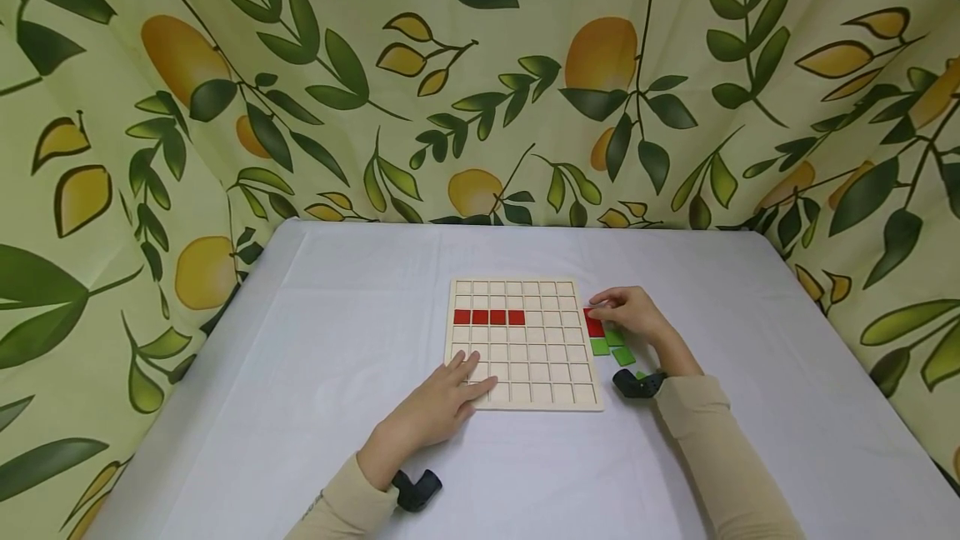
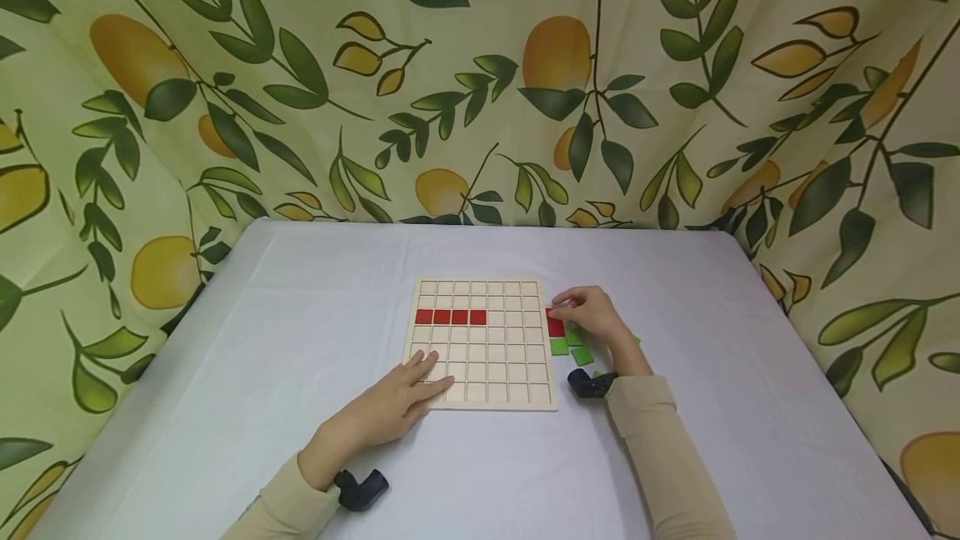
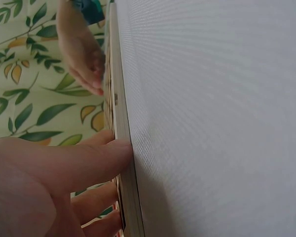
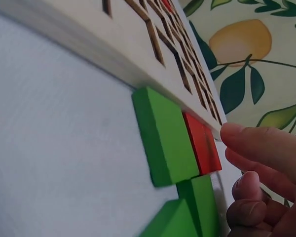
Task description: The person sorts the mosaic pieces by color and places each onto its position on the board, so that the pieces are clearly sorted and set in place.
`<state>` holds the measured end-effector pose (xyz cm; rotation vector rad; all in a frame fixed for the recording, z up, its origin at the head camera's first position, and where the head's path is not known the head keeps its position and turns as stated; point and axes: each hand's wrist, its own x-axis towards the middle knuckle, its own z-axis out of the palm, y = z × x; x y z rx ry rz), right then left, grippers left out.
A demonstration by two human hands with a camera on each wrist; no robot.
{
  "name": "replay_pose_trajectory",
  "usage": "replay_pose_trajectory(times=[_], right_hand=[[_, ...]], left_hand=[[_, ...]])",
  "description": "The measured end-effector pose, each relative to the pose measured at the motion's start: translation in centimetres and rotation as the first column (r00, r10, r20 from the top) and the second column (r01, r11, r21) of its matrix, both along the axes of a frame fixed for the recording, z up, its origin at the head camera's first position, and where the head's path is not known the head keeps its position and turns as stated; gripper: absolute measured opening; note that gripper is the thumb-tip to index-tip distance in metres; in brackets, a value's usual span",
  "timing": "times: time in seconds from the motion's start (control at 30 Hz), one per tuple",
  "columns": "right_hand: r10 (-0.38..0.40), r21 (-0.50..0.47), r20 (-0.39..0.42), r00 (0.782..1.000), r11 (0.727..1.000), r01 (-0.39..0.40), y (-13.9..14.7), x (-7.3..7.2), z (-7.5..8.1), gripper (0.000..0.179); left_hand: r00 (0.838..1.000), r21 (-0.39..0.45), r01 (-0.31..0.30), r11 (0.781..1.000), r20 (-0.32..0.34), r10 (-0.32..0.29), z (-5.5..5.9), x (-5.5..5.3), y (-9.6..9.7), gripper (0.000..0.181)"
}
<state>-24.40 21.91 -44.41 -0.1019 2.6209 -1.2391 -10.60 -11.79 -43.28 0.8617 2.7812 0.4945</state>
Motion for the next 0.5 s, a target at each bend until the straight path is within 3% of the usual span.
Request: replay_pose_trajectory(times=[0.5], right_hand=[[0.034,0.021,-0.027,0.999,0.999,-0.033,0.32,-0.39,-0.06,0.031]], left_hand=[[1.000,0.003,0.003,1.000,-0.003,-0.003,-0.04,-0.01,0.00,0.043]])
